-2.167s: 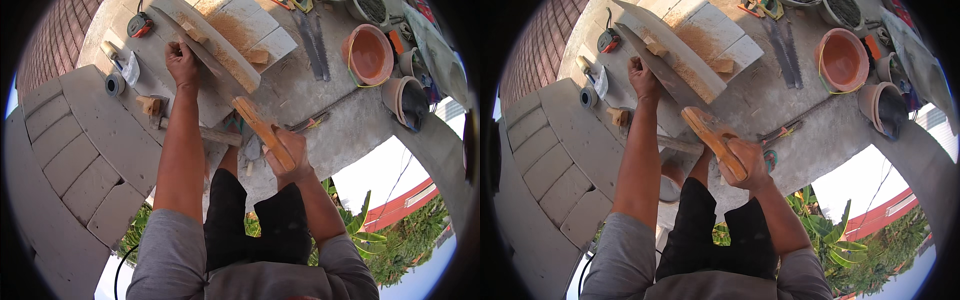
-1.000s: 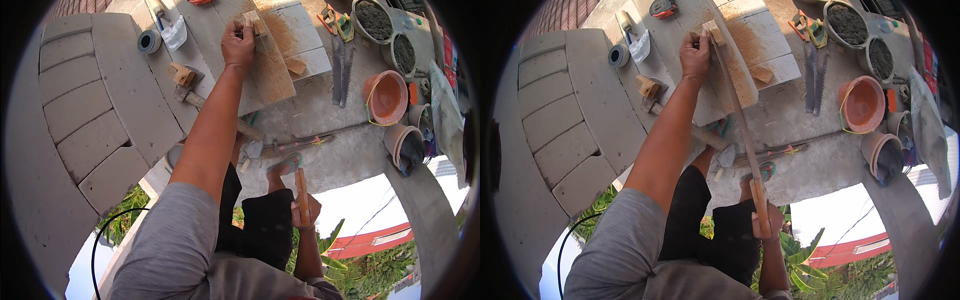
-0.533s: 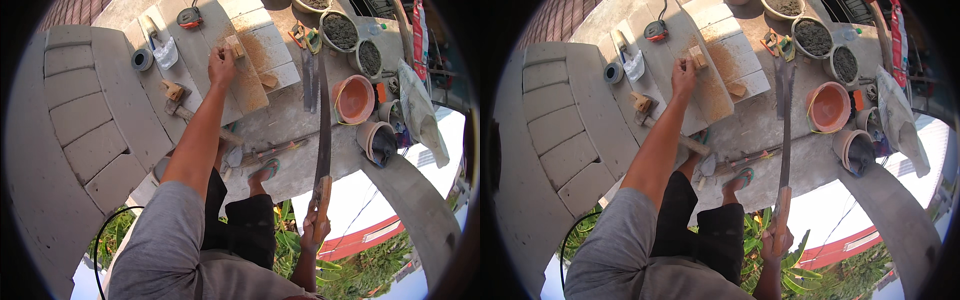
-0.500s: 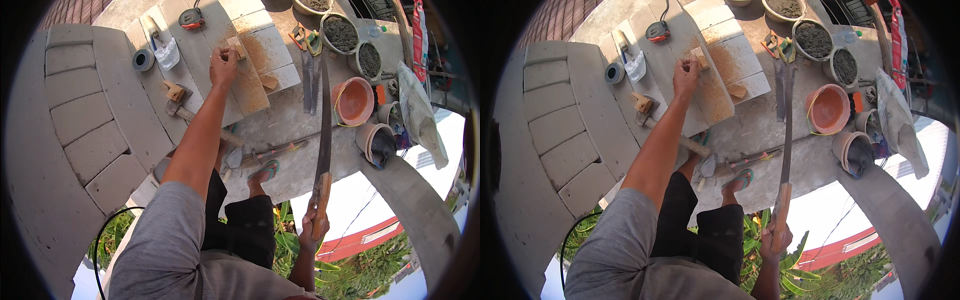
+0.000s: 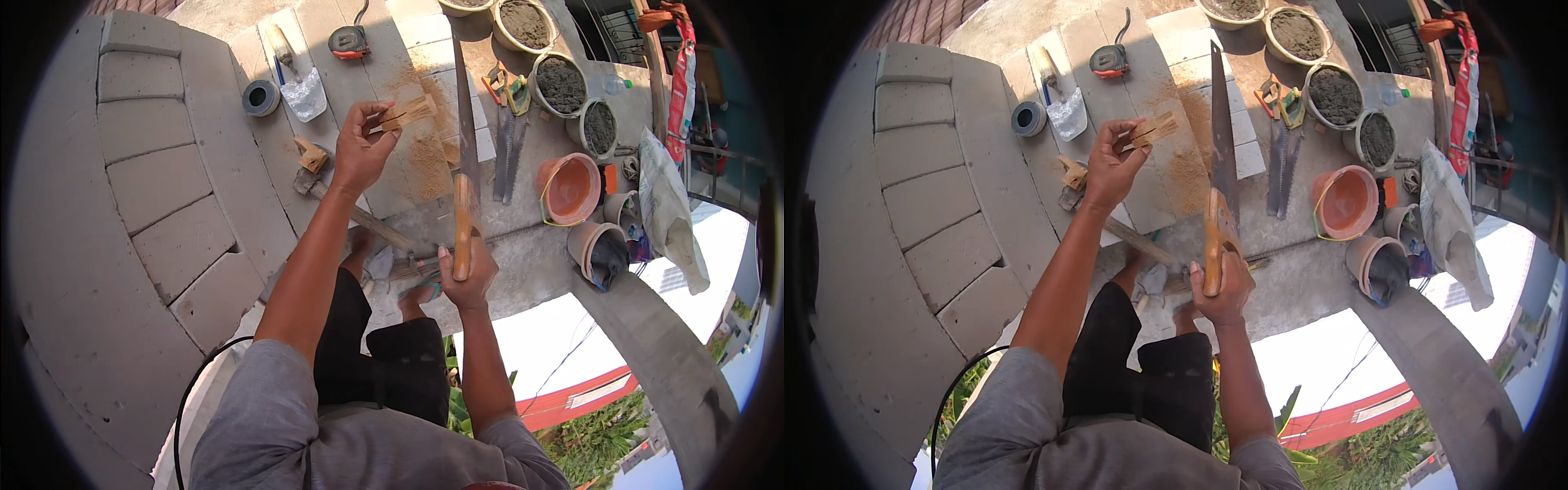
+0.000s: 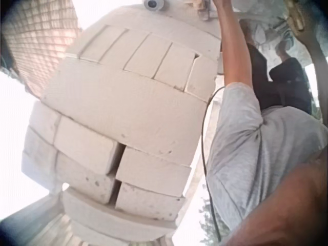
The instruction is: The person uses a hand saw to cut small wooden blocks on a concrete surface. They hold the wood with one hand and saw with the other, producing sawdust. The person also uses a hammer to split a piece of wood.
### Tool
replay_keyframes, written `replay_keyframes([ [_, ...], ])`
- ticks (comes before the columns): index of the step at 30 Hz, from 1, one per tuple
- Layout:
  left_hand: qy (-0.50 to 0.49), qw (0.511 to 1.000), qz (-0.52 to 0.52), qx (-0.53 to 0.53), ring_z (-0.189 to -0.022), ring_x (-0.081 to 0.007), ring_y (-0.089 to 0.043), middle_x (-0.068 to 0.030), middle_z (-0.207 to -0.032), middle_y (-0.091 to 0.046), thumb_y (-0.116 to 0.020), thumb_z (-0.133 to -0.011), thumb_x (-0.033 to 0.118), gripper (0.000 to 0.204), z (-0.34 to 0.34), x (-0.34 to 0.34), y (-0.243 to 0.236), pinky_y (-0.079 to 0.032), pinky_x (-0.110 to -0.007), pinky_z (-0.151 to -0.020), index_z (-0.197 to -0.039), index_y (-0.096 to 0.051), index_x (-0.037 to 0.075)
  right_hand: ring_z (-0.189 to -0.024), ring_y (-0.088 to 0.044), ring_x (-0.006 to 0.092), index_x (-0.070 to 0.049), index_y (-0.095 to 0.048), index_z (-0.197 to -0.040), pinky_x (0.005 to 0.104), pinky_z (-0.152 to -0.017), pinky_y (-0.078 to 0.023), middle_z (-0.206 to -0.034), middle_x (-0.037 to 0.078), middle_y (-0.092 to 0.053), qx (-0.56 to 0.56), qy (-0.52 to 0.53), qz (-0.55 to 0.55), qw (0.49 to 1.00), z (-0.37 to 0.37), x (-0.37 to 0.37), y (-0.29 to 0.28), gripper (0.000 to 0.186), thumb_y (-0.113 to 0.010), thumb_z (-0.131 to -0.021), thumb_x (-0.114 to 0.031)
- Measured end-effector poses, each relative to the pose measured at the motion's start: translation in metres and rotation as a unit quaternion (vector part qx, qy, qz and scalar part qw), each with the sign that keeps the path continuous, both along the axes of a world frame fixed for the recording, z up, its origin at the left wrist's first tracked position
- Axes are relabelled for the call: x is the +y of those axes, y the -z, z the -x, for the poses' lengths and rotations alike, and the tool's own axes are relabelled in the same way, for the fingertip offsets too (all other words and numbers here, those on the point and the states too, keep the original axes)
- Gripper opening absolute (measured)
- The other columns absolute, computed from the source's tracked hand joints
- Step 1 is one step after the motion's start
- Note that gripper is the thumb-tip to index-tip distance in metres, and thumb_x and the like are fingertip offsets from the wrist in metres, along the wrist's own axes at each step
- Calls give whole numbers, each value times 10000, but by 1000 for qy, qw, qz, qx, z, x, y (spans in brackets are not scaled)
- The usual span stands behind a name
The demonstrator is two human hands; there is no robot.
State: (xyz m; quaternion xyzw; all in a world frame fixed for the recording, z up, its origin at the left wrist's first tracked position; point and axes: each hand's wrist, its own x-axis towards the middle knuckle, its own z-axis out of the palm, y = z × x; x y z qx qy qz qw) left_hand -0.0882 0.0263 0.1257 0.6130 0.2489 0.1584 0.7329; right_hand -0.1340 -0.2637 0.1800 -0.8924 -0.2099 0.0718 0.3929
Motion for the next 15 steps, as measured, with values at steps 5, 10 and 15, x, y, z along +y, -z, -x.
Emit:
replay_keyframes([
  [5, -8, 999, 29, -10, -1283, -180, -633, -118, -1436, -609, -703, -938, -91, 401, 29, 15, -17, -569, -315, -1066, -1266, -524, 56, -825, -648, 420, -51, -598, -959, 509, -719, -524, -893, 166, -623, -69, -103, 82, 989, -32, 51, 40, 274, -810, -824, -162],
  [10, -19, 998, 67, -9, -1305, -181, -622, -131, -1461, -591, -692, -938, -101, 406, 43, 22, -20, -557, -316, -1081, -1269, -511, 50, -1059, -606, 415, -27, -579, -1114, 519, -926, -474, -1079, 195, -594, 9, -177, 156, 972, -24, 72, 68, 408, -783, -781, -147],
  [15, -10, 994, 105, -29, -1309, -184, -618, -139, -1484, -570, -670, -937, -125, 440, 45, 18, -28, -541, -322, -1093, -1293, -498, 69, -1151, -566, 397, -1, -588, -1209, 509, -1012, -446, -1174, 195, -568, 61, -224, 214, 949, -19, 81, 72, 477, -757, -775, -105],
])
